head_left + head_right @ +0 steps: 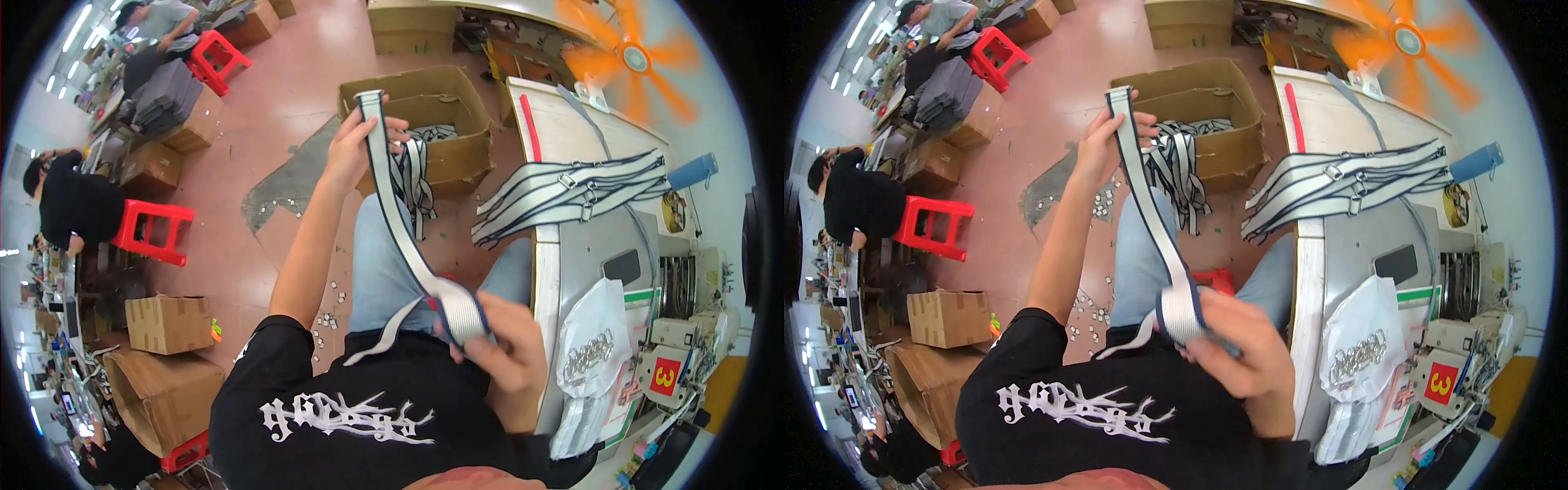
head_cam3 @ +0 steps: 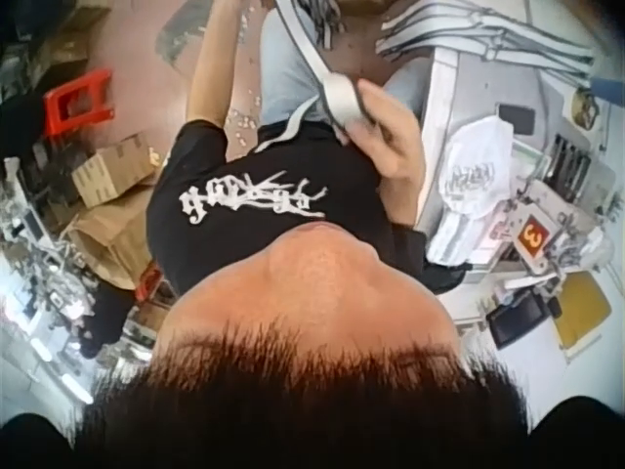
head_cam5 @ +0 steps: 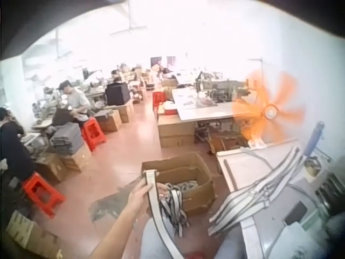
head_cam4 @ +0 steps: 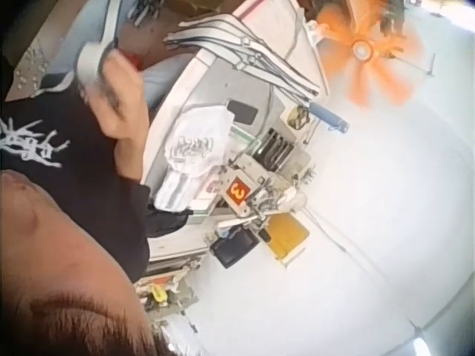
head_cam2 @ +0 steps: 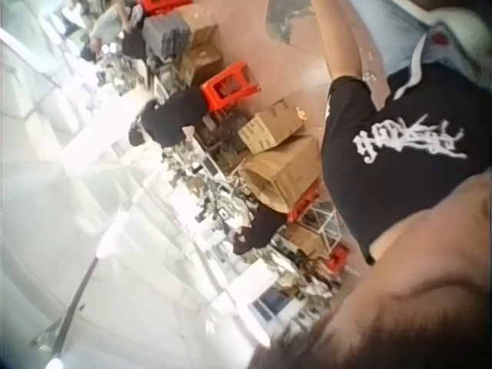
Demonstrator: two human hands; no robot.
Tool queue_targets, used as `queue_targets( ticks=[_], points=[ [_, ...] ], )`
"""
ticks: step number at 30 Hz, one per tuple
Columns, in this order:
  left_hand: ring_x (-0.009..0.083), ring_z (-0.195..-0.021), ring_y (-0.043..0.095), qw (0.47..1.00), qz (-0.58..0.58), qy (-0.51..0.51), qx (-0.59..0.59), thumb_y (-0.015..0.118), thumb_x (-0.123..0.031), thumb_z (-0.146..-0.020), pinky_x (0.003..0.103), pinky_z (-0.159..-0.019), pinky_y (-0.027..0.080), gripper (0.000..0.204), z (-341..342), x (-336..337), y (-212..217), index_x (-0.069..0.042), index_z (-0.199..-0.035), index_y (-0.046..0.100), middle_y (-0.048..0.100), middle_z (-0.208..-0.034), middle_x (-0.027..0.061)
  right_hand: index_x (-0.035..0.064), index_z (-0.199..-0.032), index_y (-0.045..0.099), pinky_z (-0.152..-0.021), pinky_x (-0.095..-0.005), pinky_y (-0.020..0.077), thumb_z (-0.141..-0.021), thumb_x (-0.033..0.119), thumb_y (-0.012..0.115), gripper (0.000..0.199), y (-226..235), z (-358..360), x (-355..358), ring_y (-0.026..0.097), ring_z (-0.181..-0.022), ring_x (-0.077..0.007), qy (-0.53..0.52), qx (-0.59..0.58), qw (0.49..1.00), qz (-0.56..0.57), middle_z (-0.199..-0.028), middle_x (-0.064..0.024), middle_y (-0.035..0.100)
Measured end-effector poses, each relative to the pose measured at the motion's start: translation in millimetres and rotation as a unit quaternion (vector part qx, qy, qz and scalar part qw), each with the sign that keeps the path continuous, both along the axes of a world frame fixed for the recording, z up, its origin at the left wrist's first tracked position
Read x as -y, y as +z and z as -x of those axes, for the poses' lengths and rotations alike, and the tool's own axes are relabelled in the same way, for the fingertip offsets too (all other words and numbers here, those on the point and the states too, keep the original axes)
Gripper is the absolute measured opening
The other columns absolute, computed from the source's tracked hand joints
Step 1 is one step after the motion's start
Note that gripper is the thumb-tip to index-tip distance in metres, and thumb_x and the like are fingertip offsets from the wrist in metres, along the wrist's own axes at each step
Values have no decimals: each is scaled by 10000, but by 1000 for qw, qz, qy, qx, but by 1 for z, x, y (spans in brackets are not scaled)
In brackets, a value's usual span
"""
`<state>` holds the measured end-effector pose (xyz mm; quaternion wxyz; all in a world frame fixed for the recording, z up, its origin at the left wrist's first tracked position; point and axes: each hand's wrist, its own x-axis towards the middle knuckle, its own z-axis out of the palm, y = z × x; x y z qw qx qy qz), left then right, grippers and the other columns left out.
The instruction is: Assembling metal hardware components onto fabric straps at a workbench.
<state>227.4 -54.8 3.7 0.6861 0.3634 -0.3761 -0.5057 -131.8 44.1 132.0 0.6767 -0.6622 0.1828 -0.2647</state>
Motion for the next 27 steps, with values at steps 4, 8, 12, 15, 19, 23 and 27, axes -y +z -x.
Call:
queue_targets(
  ticks=[4,8,12,15,19,23,27],
  points=[
    [381,-1169,693,990,50,-131,33,420,-419,-1107,488,-999,558,642,61,1,46,-25,-1599,297,650,-1304,293,-62,-1314,607,-720,-263,527,-1009,-1,561,315,-14,-21,36,647,-789,-110,-50,55,997,-31,-982,-80,688],
    [247,-1092,697,978,57,-202,21,530,-634,-1009,375,-923,560,875,111,-18,53,-33,-1611,320,681,-1271,189,-42,-1296,559,-729,-271,571,-1036,32,591,272,-24,-48,77,692,-811,-125,-95,79,991,-50,-964,-103,722],
    [78,-681,513,978,9,-205,-27,554,-373,-1063,252,-616,470,560,136,-25,34,-38,-1505,476,533,-900,-20,-39,-1276,569,-731,-268,581,-1043,14,579,240,-37,-54,100,711,-796,-138,-143,111,982,-55,-1018,-109,728],
    [41,-658,499,971,-34,-207,-114,569,-330,-1061,225,-570,432,491,142,-26,16,-62,-1468,509,545,-879,-32,-32,-1288,570,-744,-256,571,-1039,-10,573,251,-49,-54,100,710,-823,-124,-132,95,985,-52,-1052,-100,725],
    [28,-538,458,985,-99,-132,-40,596,-258,-1073,195,-467,352,305,157,-26,26,-86,-1323,591,571,-800,-52,-25,-1337,559,-816,-236,545,-1027,-43,567,311,-72,-50,98,682,-1005,-95,-154,84,984,-36,-1161,-84,707],
    [133,-704,681,994,-60,-87,-32,541,-265,-1100,231,-571,513,254,161,-20,38,-64,-1253,576,747,-1000,117,-36,-1315,533,-729,-282,609,-1036,-25,560,281,-75,-46,75,747,-853,-171,-183,50,979,-81,-1059,-137,740],
    [353,-860,758,991,36,-7,-132,488,-297,-1113,471,-788,606,293,109,13,49,-28,-1213,549,733,-979,172,-24,-1198,576,-641,-296,604,-1084,96,581,166,-105,-38,44,725,-710,-174,-150,18,981,-124,-902,-121,735]
  ],
)
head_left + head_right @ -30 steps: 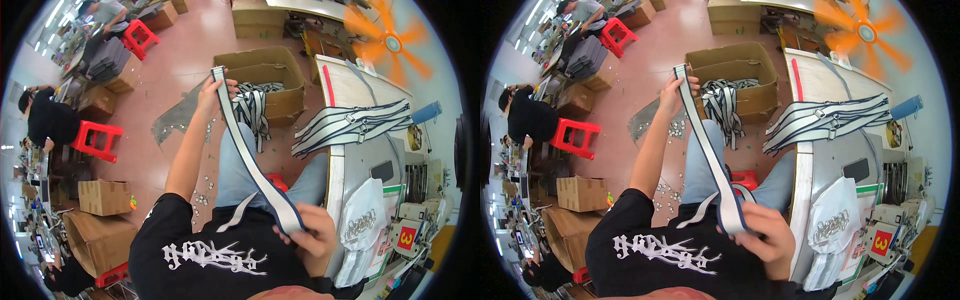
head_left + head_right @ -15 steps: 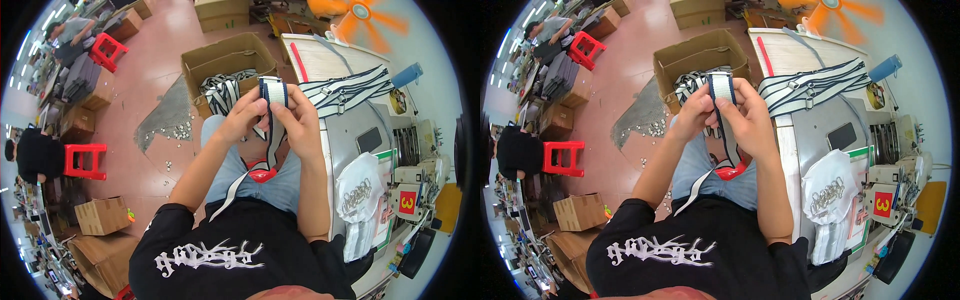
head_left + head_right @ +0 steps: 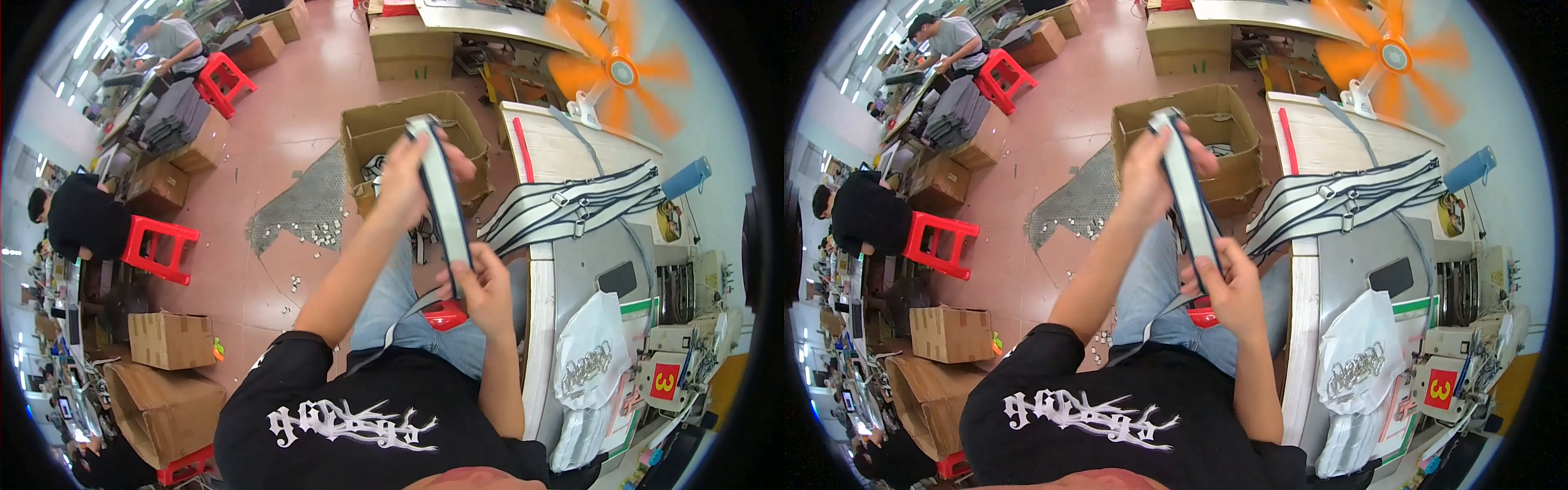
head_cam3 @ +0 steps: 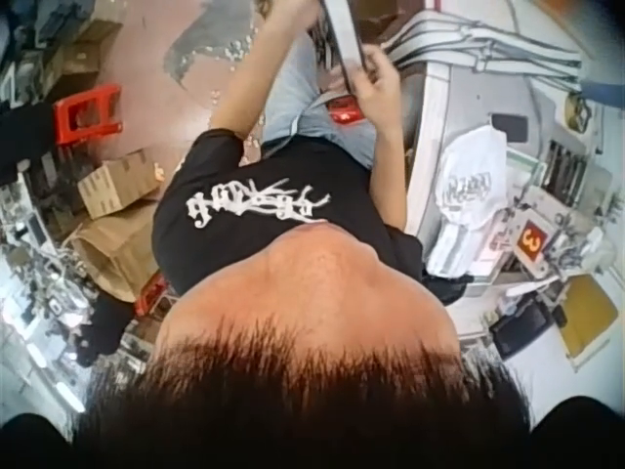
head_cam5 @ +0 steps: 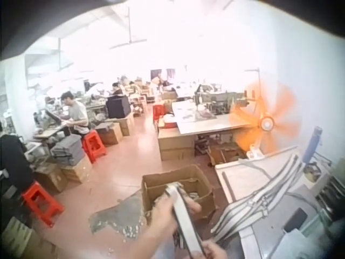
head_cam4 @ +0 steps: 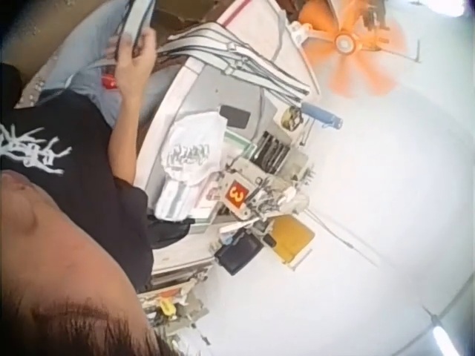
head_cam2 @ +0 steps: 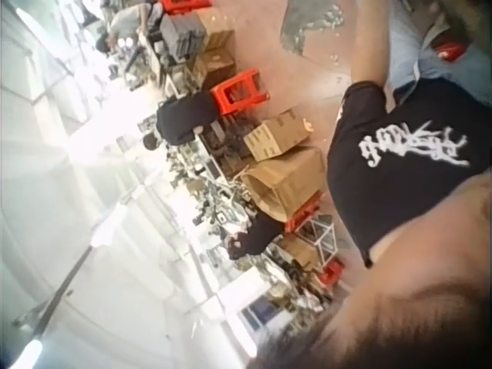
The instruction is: Assembling metal hardware components onto fabric straps at a workbench.
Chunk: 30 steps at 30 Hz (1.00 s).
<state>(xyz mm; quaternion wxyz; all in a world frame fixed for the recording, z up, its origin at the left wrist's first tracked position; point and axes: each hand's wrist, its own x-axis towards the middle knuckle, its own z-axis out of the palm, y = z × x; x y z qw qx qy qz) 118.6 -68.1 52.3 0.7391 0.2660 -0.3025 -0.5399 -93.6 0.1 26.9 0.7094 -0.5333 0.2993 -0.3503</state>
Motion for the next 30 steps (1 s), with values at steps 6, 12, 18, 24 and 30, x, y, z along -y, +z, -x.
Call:
queue_targets(
  ticks=[6,12,18,24,30],
  points=[
    [219,-717,613,983,-24,181,-5,444,-253,-1129,404,-626,567,208,-136,75,8,-70,-1165,537,626,-943,93,-42,-1250,610,-632,-294,582,-1047,91,653,247,-28,57,-40,708,-705,-161,114,-13,989,-97,-881,-117,729],
    [234,-705,603,968,-69,240,20,404,-233,-1141,400,-586,551,191,-211,112,-28,-56,-1180,465,615,-978,155,-49,-1434,505,-629,-294,587,-997,12,671,471,-11,117,-66,712,-707,-175,47,-9,991,-129,-954,-168,735],
    [232,-699,633,928,-94,324,161,430,-243,-1138,395,-587,564,226,-205,101,-37,-43,-1220,495,659,-1010,160,-32,-1475,483,-715,-328,604,-993,-41,600,496,20,137,-76,737,-762,-213,98,-61,984,-133,-1022,-191,734],
    [213,-695,678,935,-133,268,188,417,-244,-1145,359,-608,582,228,-207,90,-50,-41,-1164,518,685,-950,140,-57,-1349,559,-788,-350,612,-975,-46,554,374,18,170,-87,760,-849,-252,153,-75,977,-131,-1061,-221,739],
    [206,-789,702,961,-114,125,217,472,-275,-1135,345,-706,594,305,-114,65,-48,-22,-1287,549,701,-1010,130,-61,-1413,495,-807,-383,627,-952,-77,478,461,43,95,-54,769,-937,-299,181,73,976,-94,-1293,-301,676]
  ],
)
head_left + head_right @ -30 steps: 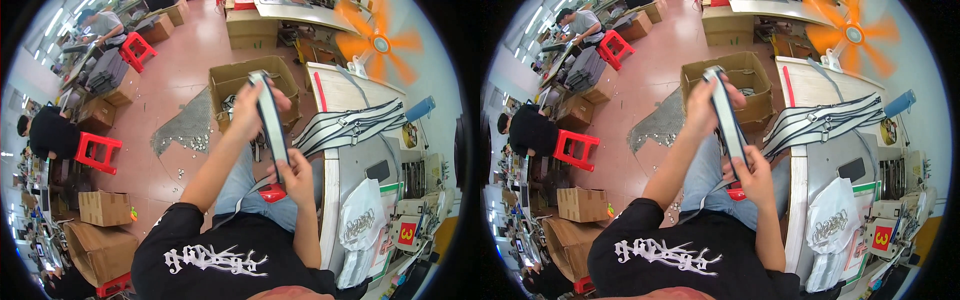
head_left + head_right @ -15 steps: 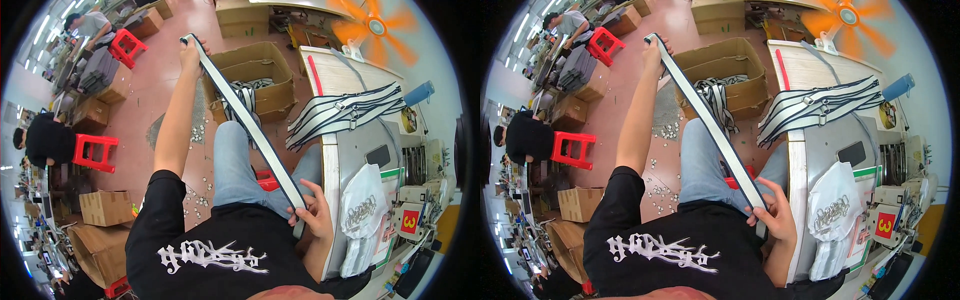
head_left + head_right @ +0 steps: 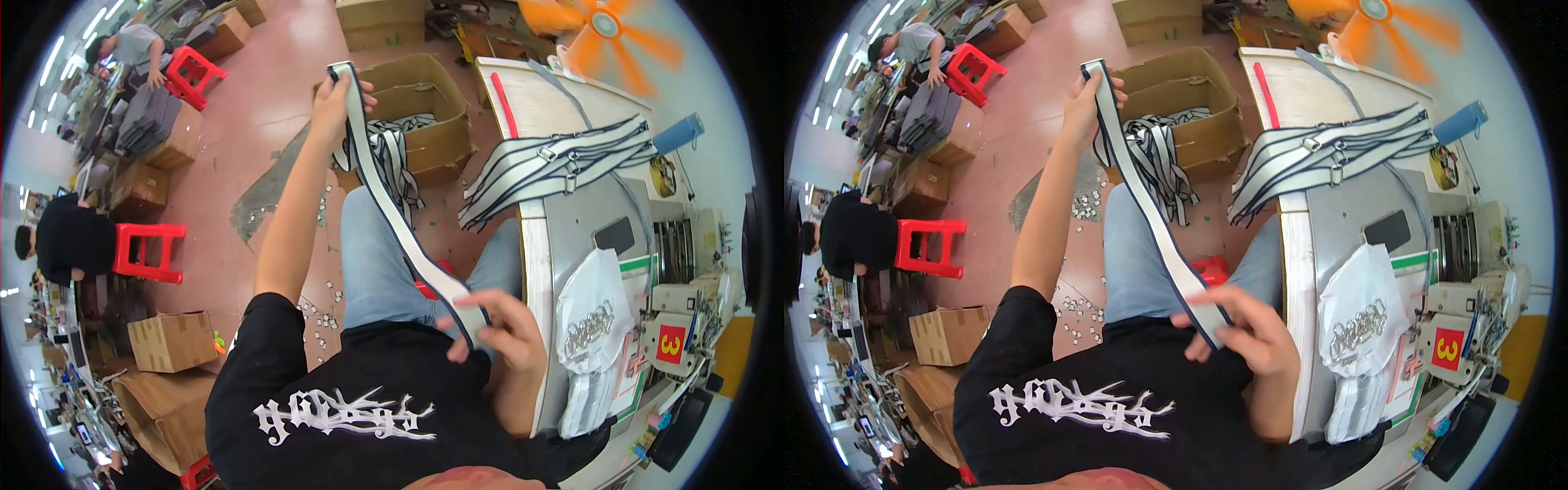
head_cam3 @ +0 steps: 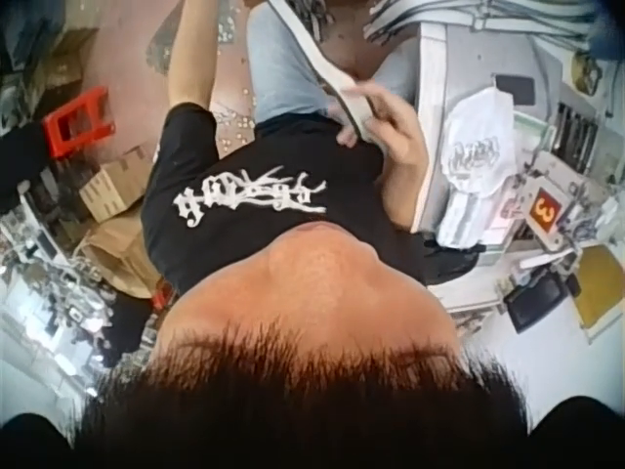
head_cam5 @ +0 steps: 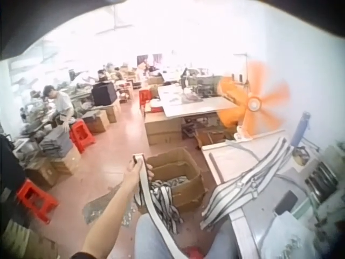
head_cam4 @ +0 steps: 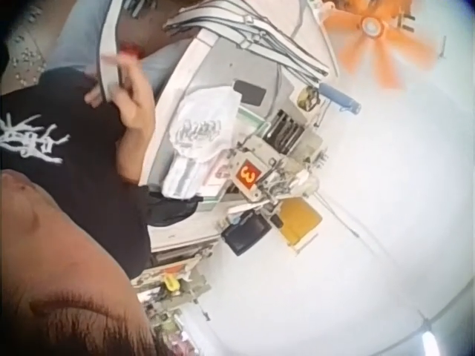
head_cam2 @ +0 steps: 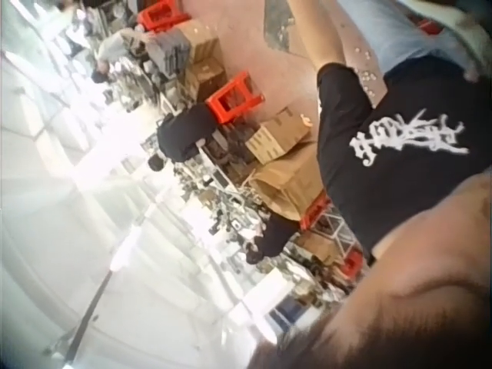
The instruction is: Assembling metal hardware components onto fabric straps at a workbench.
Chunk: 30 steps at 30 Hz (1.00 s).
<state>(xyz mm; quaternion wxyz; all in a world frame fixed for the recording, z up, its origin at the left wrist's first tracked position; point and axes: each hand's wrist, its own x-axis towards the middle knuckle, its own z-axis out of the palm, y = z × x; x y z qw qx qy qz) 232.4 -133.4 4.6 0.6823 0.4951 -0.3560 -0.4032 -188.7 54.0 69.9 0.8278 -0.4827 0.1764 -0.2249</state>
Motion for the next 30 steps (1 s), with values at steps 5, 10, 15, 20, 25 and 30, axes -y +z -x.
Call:
queue_targets(
  ticks=[5,10,15,20,25,30],
  points=[
    [200,-821,711,984,22,-175,-6,472,-280,-1136,318,-705,570,373,77,-46,9,4,-1373,524,707,-1046,147,13,-1417,422,-790,-367,634,-1036,-48,483,391,5,-58,43,777,-952,-301,-101,-8,992,77,-1194,-238,690],
    [155,-963,678,963,2,-264,-45,478,-301,-1130,303,-779,555,372,138,-95,21,-24,-1371,538,702,-1085,119,29,-1345,392,-786,-402,661,-1036,-35,527,343,-5,-85,77,778,-954,-317,-146,-1,988,43,-1169,-251,696],
    [22,-782,557,937,-68,-327,-102,493,-314,-1127,176,-595,434,377,154,-120,20,-83,-1422,538,663,-1093,-4,37,-1298,373,-711,-354,678,-1016,-77,549,352,-18,-86,83,775,-935,-266,-203,13,978,41,-1178,-234,699],
    [0,-560,339,954,-43,-292,-50,548,-217,-1092,191,-465,306,403,176,-123,7,-63,-1459,482,583,-915,-30,38,-1294,379,-724,-304,656,-1015,-81,564,356,-40,-81,86,732,-928,-160,-252,19,966,63,-1218,-201,687],
    [36,-811,570,970,-49,-239,19,551,-199,-1096,196,-689,479,266,170,-110,-5,-64,-1318,607,645,-1039,-25,41,-1403,356,-680,-321,639,-1033,-25,578,437,-34,-74,74,745,-834,-183,-246,-48,967,54,-1136,-195,711],
    [75,-883,612,977,-20,-215,2,582,-199,-1088,237,-782,515,297,166,-102,-16,-47,-1342,600,671,-1053,-8,38,-1387,340,-649,-327,633,-1035,-21,574,427,-36,-64,65,755,-767,-211,-246,-107,963,31,-1009,-191,730]
  ],
)
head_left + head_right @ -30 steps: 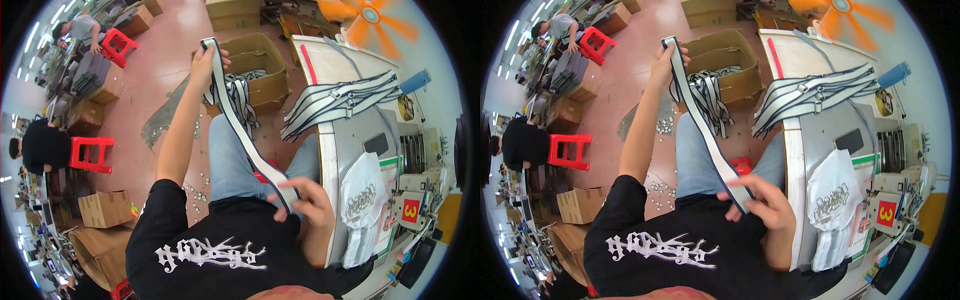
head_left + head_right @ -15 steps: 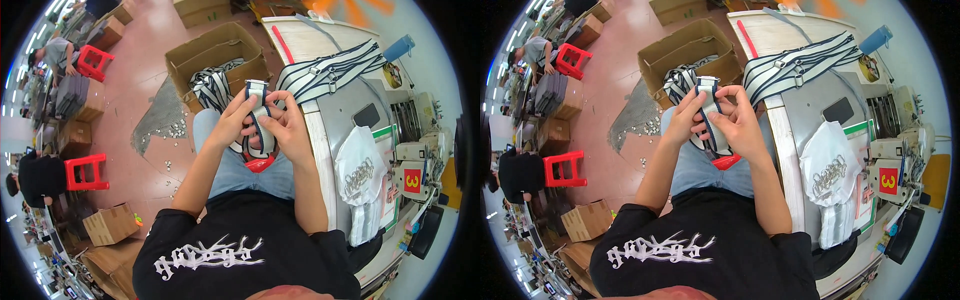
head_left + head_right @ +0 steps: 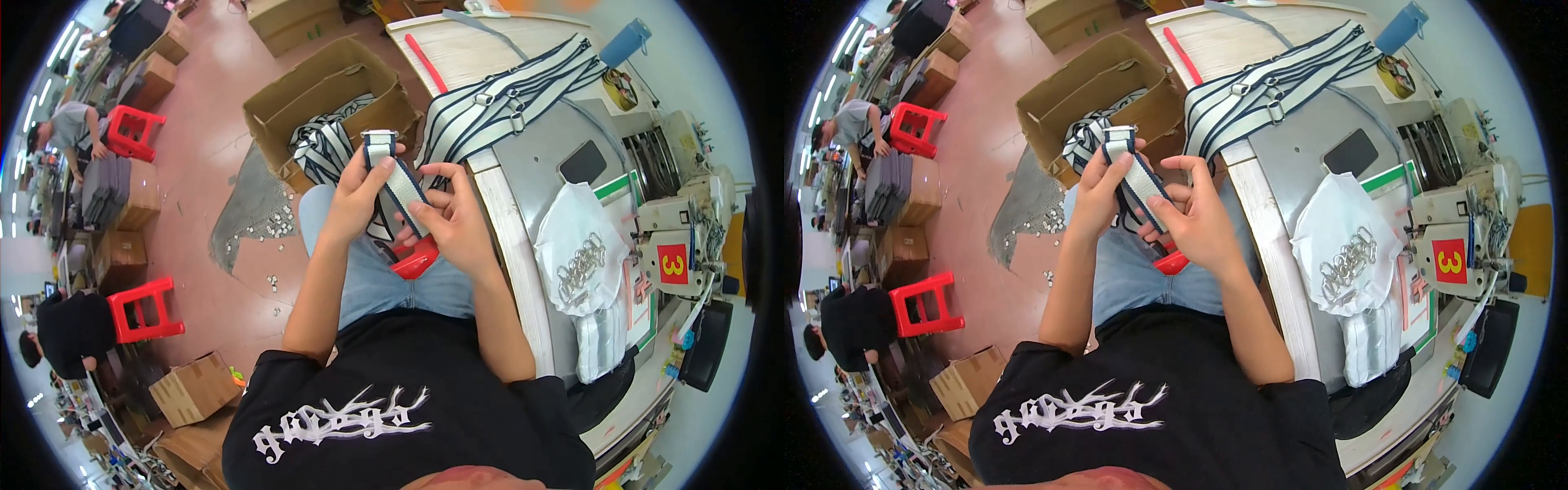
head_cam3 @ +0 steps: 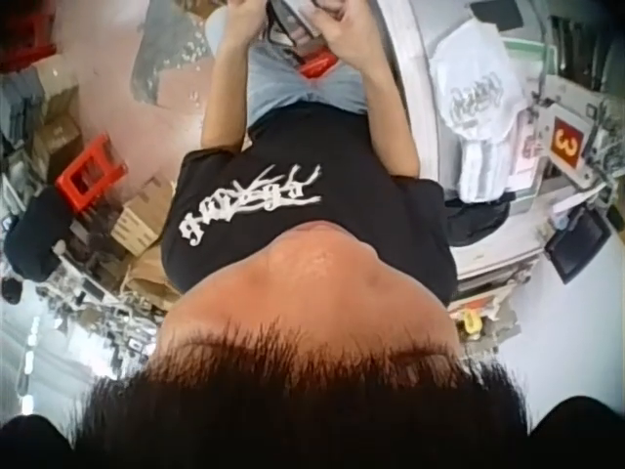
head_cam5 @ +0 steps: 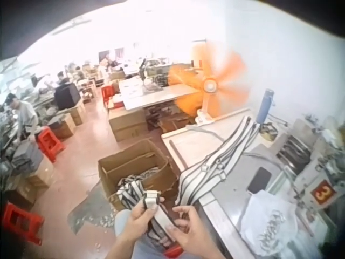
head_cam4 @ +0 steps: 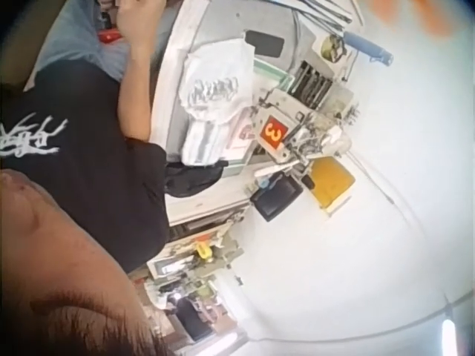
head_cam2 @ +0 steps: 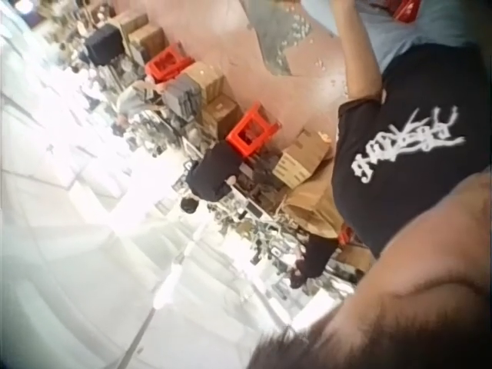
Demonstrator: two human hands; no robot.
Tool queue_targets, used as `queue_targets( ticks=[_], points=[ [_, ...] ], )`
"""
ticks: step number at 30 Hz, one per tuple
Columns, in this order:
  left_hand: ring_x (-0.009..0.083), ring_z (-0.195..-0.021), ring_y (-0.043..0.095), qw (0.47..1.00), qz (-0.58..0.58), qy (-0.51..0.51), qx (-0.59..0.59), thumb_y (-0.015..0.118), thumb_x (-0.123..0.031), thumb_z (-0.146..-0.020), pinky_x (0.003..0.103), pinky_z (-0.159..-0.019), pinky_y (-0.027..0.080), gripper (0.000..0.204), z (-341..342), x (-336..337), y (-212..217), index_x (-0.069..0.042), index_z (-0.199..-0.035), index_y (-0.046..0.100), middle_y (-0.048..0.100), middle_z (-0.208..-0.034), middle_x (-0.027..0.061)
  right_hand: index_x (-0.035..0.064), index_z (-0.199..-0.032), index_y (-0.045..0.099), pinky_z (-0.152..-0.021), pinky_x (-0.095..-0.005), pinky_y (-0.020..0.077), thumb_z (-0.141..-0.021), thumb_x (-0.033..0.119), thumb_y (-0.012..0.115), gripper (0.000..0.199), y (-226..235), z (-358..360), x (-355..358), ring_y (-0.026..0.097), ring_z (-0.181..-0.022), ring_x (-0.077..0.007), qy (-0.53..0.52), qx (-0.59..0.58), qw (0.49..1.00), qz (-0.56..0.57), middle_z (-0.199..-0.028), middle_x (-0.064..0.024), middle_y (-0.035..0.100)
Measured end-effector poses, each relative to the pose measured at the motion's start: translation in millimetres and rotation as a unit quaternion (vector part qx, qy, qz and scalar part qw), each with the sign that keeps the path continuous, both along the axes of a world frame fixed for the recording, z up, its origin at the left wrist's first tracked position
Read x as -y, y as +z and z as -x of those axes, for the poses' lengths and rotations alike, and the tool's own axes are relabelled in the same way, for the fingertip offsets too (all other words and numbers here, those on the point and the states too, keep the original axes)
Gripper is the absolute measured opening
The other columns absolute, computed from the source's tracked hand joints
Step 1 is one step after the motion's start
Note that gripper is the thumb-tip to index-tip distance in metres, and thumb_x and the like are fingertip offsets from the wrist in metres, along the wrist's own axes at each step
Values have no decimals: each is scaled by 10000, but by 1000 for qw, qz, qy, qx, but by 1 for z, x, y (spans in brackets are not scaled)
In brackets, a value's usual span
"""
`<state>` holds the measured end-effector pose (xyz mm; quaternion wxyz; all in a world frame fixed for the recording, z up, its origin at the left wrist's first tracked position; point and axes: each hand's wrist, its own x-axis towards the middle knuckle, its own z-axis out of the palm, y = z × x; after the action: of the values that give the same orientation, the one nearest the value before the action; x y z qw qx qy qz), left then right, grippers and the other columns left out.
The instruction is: Assembling metal hardware components onto fabric straps at a workbench.
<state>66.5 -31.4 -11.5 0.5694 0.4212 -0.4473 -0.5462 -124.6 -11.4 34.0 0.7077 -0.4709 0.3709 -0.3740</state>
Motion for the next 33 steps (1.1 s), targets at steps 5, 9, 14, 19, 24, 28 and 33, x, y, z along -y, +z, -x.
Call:
queue_targets(
  ticks=[5,9,14,19,24,28,33],
  points=[
    [48,-816,594,998,-12,-52,-18,718,-184,-986,209,-641,491,480,19,-8,11,-56,-1417,551,659,-1060,-1,64,-1329,342,-619,-325,620,-1040,-1,593,388,-25,-6,-9,755,-744,-218,-108,99,989,-10,-996,-183,723],
    [74,-837,609,999,-14,-27,26,705,-97,-982,239,-715,519,443,18,-15,13,-39,-1401,572,655,-1088,9,67,-1314,342,-609,-310,604,-1044,2,593,375,-27,1,-18,738,-709,-195,-92,87,992,8,-910,-145,699],
    [117,-1010,646,995,-38,30,-92,696,-53,-986,281,-904,528,420,10,-7,-14,-19,-1389,582,684,-1267,48,35,-1223,568,-640,-265,565,-1015,93,671,239,-3,72,-37,707,-765,-132,-159,-140,971,107,-928,-60,690],
    [112,-994,648,993,-76,22,-88,698,-60,-986,288,-891,540,430,3,-5,-22,-21,-1395,573,683,-1278,61,49,-1088,681,-738,-339,537,-874,52,718,217,33,200,-62,654,-797,-208,-237,-518,796,203,-996,-81,633],
    [111,-982,653,992,-78,31,-98,694,-60,-998,285,-864,546,405,20,-2,-22,-19,-1386,584,689,-1216,50,32,-1036,683,-774,-372,507,-816,79,761,238,15,238,-80,605,-834,-268,-160,-588,777,157,-987,-105,588],
    [90,-898,655,991,-86,28,-97,707,-71,-1006,262,-802,549,373,33,-4,-20,-21,-1362,605,689,-1055,17,34,-983,655,-817,-405,526,-830,93,730,181,12,226,-73,648,-888,-318,-169,-589,774,159,-998,-124,589],
    [90,-865,659,987,-107,-24,-119,725,-74,-997,262,-683,567,365,42,-8,-13,-30,-1335,595,676,-1019,7,13,-952,654,-733,-365,514,-828,35,745,155,13,234,-63,646,-816,-248,-124,-614,759,178,-910,-109,579]
  ],
)
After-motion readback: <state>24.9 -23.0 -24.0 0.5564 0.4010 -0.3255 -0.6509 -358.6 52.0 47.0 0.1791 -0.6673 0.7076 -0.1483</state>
